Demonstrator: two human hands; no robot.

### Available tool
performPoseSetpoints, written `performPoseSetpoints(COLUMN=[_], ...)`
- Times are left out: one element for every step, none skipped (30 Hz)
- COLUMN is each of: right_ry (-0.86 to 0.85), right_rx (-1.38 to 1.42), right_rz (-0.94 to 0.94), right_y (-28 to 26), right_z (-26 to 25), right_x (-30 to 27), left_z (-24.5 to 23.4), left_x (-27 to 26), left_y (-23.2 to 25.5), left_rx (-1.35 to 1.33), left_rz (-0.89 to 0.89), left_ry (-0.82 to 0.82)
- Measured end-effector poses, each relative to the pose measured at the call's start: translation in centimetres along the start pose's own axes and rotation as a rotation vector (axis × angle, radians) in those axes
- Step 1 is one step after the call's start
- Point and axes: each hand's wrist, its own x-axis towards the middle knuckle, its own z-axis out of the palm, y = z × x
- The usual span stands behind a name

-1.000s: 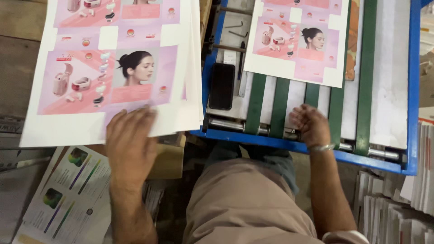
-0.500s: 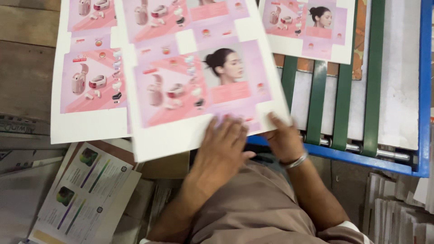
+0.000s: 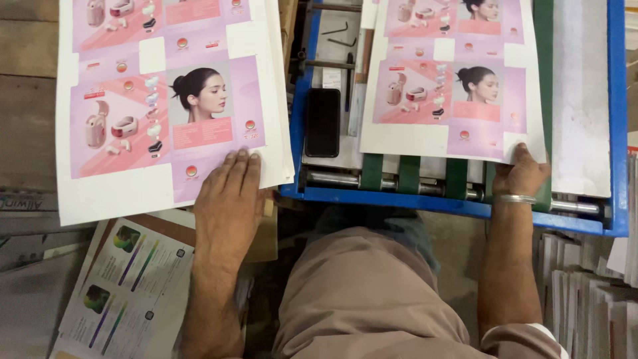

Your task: The person sits and repeatedly picks up printed sheets from a stack on the left, places them onto a blue machine with rollers, and then moves them to a stack on the right. The sheets feature pink and white graphics.

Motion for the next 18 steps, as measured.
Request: performPoseSetpoints(right_ry=[0.022, 0.065, 0.105, 0.145, 0.129, 0.112, 0.099, 0.076, 0.051, 0.025, 0.053, 0.081, 0.113, 0.122, 0.130, 0.139, 0.113, 0.086], right_rx=[-0.019, -0.040, -0.063, -0.086, -0.105, -0.125, -0.143, -0.137, -0.127, -0.117, -0.107, -0.096, -0.083, -0.099, -0.117, -0.134, -0.117, -0.100], right_rz=[-0.005, 0.022, 0.050, 0.078, 0.072, 0.066, 0.059, 0.060, 0.062, 0.064, 0.083, 0.101, 0.114, 0.130, 0.148, 0.166, 0.140, 0.114], right_y=[0.2, 0.5, 0.7, 0.8, 1.2, 1.5, 1.7, 1.7, 1.9, 2.1, 2.1, 2.2, 2.3, 2.3, 2.2, 2.2, 2.3, 2.7], right_z=[-0.6, -1.3, -2.2, -3.0, -3.6, -4.3, -5.0, -5.8, -6.4, -6.5, -6.7, -6.9, -7.0, -6.9, -6.8, -6.6, -6.4, -5.9], right_x=[0.4, 0.5, 0.1, -0.5, -1.1, -2.0, -3.1, -4.5, -5.9, -6.8, -7.8, -8.8, -9.6, -9.9, -10.1, -10.0, -9.4, -8.6], left_z=[0.1, 0.0, 0.0, 0.0, -0.1, -0.1, -0.3, -0.5, -0.7, -0.9, -1.1, -1.3, -1.3, -1.3, -1.4, -1.4, -1.1, -0.6], left_x=[0.0, 0.0, 0.0, -0.1, -0.1, -0.2, -0.2, -0.2, -0.1, -0.1, -0.1, -0.1, 0.0, 0.1, 0.0, 0.1, 0.1, 0.2], left_y=[-0.1, -0.2, -0.2, -0.2, -0.3, -0.2, -0.2, -0.1, -0.1, -0.1, -0.1, -0.1, -0.1, -0.1, 0.0, -0.1, 0.1, 0.1], left_rx=[-0.010, -0.020, -0.030, -0.048, -0.061, -0.075, -0.073, -0.070, -0.063, -0.064, -0.070, -0.076, -0.060, -0.044, -0.027, -0.014, -0.005, 0.004], left_rz=[-0.003, -0.007, -0.013, -0.016, -0.020, -0.025, -0.028, -0.032, -0.037, -0.041, -0.038, -0.035, -0.034, -0.033, -0.033, -0.029, -0.027, -0.025], left_ry=[0.012, 0.024, 0.037, 0.045, 0.052, 0.059, 0.058, 0.057, 0.057, 0.042, 0.025, 0.007, 0.008, 0.008, 0.007, 0.015, 0.026, 0.036])
